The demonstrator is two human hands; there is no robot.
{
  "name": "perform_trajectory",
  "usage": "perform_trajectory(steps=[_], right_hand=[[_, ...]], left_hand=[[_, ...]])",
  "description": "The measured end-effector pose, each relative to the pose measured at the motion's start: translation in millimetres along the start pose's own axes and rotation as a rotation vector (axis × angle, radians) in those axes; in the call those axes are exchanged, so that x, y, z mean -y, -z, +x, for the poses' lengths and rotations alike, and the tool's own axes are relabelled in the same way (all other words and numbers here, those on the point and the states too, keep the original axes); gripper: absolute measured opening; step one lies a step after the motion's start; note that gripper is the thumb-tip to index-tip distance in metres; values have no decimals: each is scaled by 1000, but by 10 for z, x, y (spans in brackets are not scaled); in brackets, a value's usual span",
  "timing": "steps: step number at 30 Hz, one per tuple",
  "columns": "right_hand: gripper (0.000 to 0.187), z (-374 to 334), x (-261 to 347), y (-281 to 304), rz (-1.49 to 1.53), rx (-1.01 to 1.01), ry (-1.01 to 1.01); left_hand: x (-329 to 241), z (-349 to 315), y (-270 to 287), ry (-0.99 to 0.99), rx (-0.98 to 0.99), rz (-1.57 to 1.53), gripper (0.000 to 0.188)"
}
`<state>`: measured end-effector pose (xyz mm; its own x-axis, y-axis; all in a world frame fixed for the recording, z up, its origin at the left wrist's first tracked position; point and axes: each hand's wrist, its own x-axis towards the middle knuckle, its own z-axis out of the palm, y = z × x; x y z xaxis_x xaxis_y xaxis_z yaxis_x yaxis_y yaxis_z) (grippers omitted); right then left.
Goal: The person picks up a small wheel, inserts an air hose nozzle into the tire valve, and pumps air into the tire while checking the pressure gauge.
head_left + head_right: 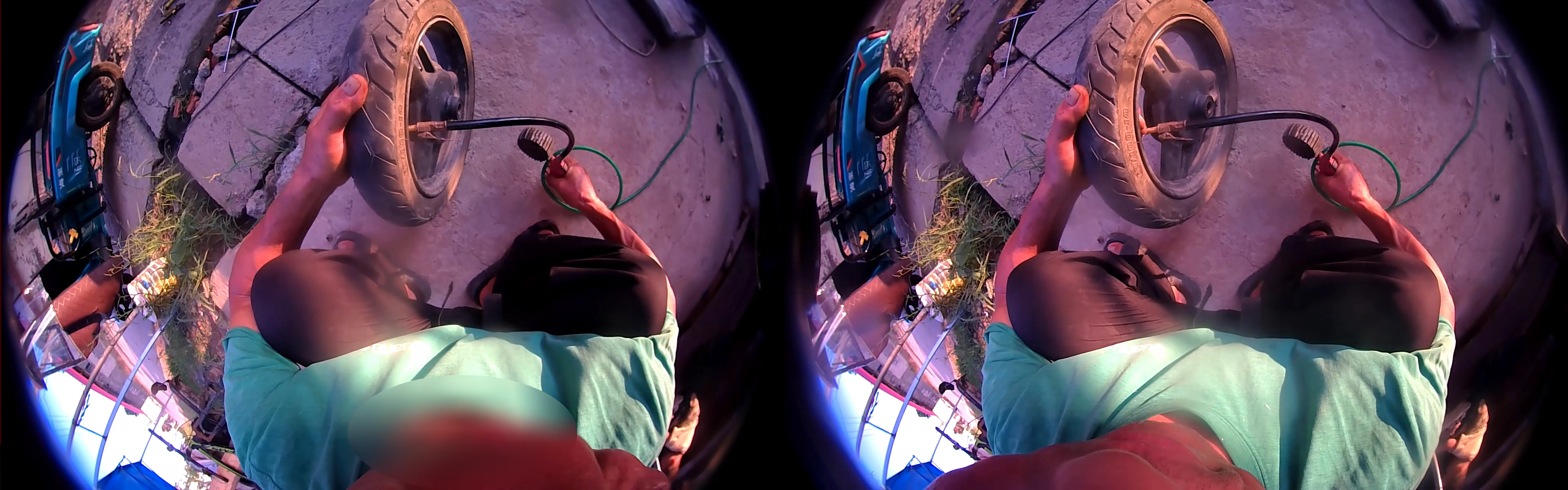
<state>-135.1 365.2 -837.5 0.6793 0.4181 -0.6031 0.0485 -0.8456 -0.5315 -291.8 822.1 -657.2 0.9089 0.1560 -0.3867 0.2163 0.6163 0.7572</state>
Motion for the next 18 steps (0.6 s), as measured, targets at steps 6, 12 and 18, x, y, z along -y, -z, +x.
perform_trajectory(steps=[6,12,18], right_hand=[[34,-18,135,12,27,7,-7],[32,-17,131,17,44,19,17],[32,24,50,-22,42,9,45]], left_hand=[[9,1,84,-6,38,-7,35],[-20,-5,22,-19,32,15,39],[-6,-3,57,-17,13,-13,34]])
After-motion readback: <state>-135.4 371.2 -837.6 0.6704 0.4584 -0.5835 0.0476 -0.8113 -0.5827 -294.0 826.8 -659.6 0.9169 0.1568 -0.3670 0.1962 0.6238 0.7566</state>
